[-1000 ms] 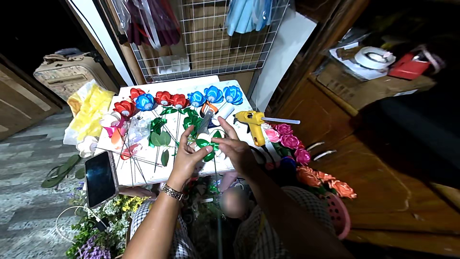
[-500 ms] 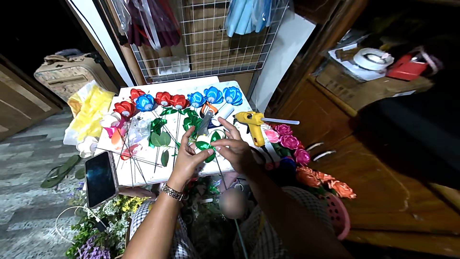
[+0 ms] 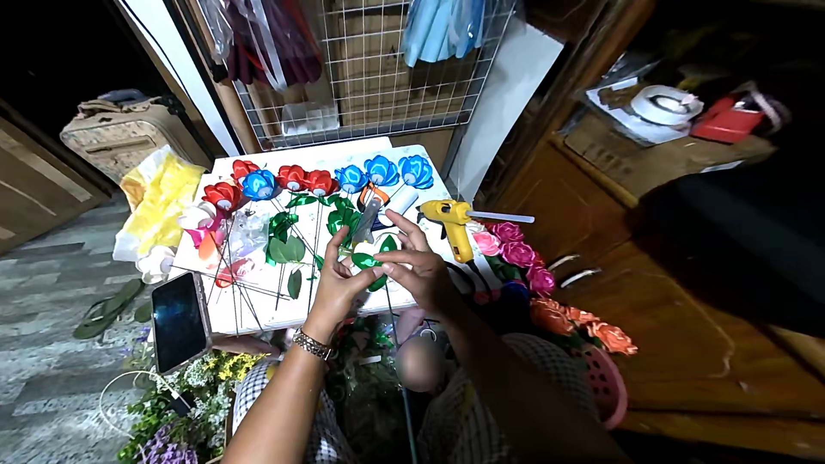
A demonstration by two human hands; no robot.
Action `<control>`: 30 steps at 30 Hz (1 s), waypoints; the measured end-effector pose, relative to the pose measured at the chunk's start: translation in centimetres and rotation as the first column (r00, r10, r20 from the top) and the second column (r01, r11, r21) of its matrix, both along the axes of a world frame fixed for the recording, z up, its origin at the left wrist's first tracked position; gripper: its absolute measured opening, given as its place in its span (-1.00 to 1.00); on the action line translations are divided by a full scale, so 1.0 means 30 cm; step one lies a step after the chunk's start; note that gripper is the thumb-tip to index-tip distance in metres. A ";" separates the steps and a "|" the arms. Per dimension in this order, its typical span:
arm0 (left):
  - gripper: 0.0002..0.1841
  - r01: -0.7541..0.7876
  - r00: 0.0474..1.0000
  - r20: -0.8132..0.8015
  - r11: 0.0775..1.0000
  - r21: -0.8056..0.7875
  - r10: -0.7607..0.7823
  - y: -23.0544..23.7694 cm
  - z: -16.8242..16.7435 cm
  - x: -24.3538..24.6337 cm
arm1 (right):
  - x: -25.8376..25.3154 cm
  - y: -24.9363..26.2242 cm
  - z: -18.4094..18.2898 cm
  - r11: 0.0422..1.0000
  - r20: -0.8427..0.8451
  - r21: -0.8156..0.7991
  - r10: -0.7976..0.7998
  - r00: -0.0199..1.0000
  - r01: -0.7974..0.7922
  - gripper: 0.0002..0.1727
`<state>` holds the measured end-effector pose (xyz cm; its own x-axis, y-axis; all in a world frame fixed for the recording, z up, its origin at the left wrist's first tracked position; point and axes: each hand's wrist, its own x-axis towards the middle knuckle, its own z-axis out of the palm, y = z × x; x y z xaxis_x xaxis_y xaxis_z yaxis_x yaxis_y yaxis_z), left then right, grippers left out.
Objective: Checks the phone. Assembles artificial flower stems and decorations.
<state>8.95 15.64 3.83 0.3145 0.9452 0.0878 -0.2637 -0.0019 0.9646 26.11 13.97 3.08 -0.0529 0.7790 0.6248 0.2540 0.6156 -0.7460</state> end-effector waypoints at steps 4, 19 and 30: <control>-0.05 0.016 1.000 0.026 1.000 0.003 -0.016 -0.001 0.000 -0.003 | -0.007 0.003 -0.012 1.000 0.009 0.011 -0.020 1.000 0.020 -0.74; -0.01 -0.349 0.934 0.183 0.901 0.260 0.309 0.065 0.018 -0.089 | -0.060 -0.140 0.143 0.620 -0.323 -0.641 0.318 0.892 -0.453 -0.58; -0.69 -0.272 0.951 0.069 0.922 -0.274 0.301 0.034 0.026 -0.063 | -0.154 -0.152 0.096 0.681 -0.462 -0.565 0.207 0.862 -0.466 -0.74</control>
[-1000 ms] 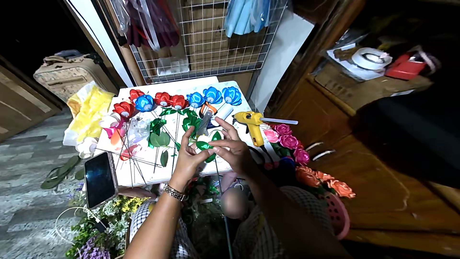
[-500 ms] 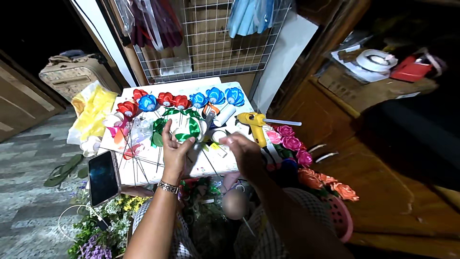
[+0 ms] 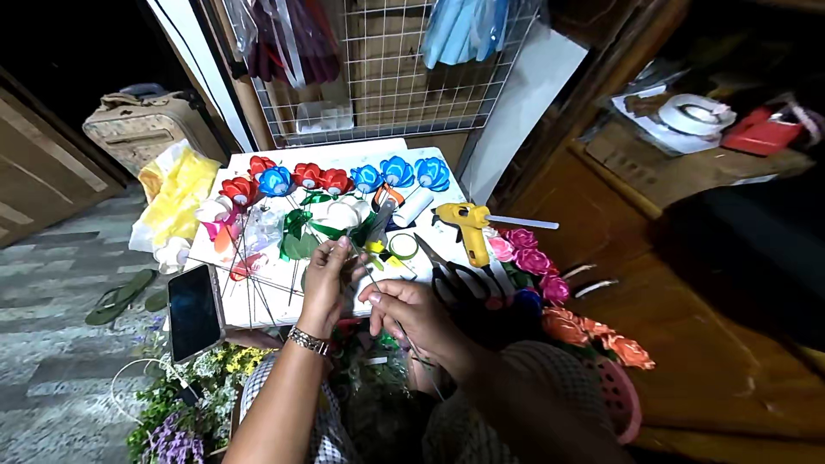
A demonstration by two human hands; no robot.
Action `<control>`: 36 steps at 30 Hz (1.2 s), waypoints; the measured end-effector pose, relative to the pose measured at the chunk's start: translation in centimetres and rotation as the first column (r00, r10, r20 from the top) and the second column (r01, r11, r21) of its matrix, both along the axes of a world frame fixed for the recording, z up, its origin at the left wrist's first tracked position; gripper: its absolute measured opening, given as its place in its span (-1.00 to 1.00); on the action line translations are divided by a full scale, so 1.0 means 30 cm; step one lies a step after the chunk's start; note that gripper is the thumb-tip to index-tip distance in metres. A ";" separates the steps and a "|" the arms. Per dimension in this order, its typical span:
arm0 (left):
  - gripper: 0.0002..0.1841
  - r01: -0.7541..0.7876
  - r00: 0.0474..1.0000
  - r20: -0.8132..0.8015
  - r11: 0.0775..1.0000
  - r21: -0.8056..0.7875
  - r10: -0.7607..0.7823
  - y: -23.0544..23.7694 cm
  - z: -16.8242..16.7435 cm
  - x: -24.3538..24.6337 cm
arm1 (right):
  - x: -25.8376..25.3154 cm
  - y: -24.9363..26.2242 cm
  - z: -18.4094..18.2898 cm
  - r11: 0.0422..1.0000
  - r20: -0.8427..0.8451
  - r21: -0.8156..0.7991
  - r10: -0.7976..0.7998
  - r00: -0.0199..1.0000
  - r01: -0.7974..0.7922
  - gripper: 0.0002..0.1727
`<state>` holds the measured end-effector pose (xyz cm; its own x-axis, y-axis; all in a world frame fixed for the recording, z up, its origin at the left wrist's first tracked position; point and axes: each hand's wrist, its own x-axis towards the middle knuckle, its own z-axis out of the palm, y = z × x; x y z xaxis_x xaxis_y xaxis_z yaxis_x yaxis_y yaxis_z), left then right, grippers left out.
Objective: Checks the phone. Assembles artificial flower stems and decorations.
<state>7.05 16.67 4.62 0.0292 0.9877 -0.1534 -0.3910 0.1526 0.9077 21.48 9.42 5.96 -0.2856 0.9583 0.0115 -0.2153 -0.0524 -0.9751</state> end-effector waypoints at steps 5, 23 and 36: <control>-0.70 -0.094 0.942 -0.299 0.973 0.212 0.156 -0.009 -0.009 -0.014 | -0.029 -0.012 0.005 0.998 0.002 -0.017 -0.062 0.998 0.062 -0.72; -0.62 -0.044 0.902 -0.374 0.909 0.414 0.215 -0.005 -0.005 -0.055 | -0.056 -0.028 0.014 0.996 0.036 -0.056 -0.063 0.997 0.065 -0.74; -0.81 -0.133 0.928 0.370 0.968 0.213 0.045 0.029 0.038 -0.317 | 0.049 0.123 -0.053 0.914 0.560 0.395 -0.324 0.763 0.098 -0.68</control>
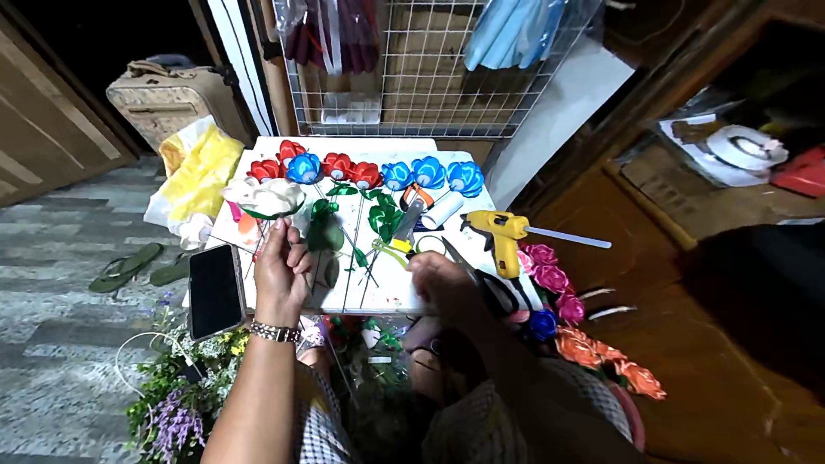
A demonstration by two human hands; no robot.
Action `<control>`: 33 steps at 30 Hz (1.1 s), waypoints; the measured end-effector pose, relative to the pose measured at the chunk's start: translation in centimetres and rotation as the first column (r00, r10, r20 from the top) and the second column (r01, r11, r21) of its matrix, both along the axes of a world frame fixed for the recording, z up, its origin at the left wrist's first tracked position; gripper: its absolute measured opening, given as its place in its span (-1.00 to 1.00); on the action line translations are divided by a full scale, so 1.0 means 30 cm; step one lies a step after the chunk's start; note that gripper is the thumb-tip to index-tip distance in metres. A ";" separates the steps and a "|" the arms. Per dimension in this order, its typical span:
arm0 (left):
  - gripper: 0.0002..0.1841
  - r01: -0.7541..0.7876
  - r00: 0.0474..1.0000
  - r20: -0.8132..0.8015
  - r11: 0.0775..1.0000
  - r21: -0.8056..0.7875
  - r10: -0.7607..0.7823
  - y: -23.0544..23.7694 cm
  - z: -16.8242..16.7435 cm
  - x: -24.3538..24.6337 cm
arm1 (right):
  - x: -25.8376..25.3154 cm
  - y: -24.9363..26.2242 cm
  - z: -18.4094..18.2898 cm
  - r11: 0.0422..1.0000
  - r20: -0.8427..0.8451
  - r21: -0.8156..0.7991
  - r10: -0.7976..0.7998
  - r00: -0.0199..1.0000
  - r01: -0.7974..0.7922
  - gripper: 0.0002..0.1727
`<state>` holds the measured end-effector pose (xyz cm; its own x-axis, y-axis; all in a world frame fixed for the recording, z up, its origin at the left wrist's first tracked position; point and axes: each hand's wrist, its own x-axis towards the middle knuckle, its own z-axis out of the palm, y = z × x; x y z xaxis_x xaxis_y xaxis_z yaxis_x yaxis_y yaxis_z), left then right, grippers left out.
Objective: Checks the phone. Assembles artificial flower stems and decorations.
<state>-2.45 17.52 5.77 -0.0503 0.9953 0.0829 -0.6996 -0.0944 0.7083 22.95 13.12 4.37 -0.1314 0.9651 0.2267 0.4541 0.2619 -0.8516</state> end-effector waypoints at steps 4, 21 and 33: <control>-0.81 -0.010 1.000 0.007 1.000 -0.008 0.010 -0.005 -0.014 -0.036 | 0.036 0.111 0.021 0.990 0.007 0.074 -0.125 0.992 0.124 -0.61; -0.82 0.039 0.987 -0.156 0.997 -0.060 -0.048 -0.020 -0.007 -0.030 | -0.070 0.402 0.122 0.962 0.046 -0.271 -0.029 0.999 0.040 -0.79; -0.80 0.065 0.982 -0.169 0.992 -0.112 -0.084 -0.006 -0.006 0.037 | -0.070 0.331 0.097 0.968 0.200 -0.244 -0.009 0.980 0.059 -0.79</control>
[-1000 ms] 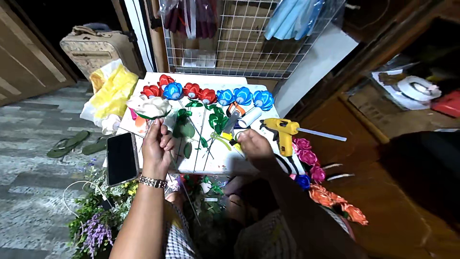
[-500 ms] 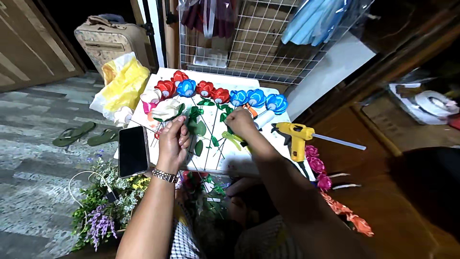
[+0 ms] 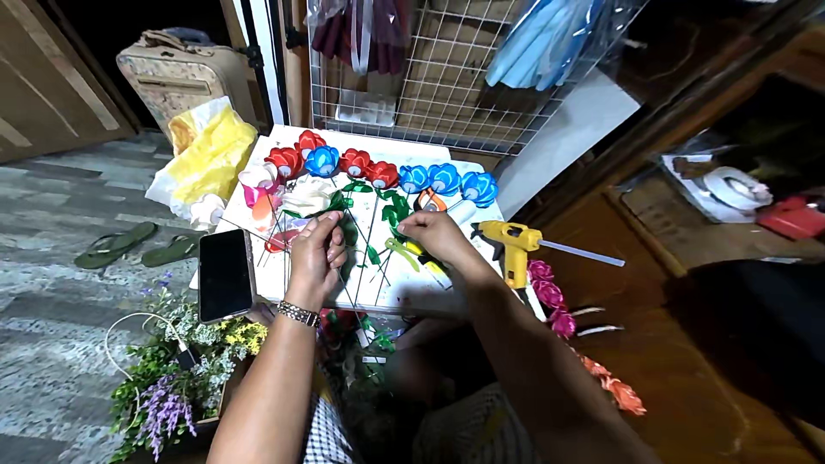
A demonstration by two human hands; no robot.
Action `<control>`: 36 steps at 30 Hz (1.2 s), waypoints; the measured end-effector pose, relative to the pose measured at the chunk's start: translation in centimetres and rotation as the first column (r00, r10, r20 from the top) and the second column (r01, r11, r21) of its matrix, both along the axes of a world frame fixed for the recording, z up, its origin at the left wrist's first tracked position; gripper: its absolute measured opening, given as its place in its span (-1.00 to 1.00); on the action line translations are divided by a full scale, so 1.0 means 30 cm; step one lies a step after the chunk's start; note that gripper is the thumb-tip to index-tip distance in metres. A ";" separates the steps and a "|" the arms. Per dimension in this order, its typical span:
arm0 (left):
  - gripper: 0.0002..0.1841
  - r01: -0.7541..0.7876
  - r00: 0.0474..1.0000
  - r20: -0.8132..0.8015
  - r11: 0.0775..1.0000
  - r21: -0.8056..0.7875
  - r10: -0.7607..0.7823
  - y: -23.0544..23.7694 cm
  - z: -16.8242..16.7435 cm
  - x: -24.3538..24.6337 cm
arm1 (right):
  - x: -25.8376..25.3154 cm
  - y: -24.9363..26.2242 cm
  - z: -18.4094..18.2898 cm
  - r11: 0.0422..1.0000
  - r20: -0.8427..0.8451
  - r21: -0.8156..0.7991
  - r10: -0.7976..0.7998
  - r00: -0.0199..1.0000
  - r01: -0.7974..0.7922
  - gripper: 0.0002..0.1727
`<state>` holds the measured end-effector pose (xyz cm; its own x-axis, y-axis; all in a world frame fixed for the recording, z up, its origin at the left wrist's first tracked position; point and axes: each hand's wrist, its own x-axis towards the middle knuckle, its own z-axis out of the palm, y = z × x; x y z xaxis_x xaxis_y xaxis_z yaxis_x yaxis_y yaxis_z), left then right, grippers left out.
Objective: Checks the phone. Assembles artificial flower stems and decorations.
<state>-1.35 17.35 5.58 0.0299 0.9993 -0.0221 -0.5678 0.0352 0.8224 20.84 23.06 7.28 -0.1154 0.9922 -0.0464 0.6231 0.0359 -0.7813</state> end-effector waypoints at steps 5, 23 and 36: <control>-0.80 -0.001 1.000 0.011 1.000 -0.003 0.001 0.000 0.002 -0.010 | -0.003 0.063 -0.014 0.999 0.112 0.042 0.009 0.994 -0.014 -0.62; -0.86 0.033 0.997 0.066 0.995 -0.089 -0.028 0.025 0.009 0.021 | 0.008 0.201 0.002 0.999 -0.111 -0.038 -0.025 0.993 0.021 -0.80; -0.88 0.377 0.924 0.100 0.923 -0.073 -0.369 -0.057 -0.010 0.277 | 0.119 -0.222 -0.110 0.337 0.161 0.928 0.016 0.987 -0.156 -0.84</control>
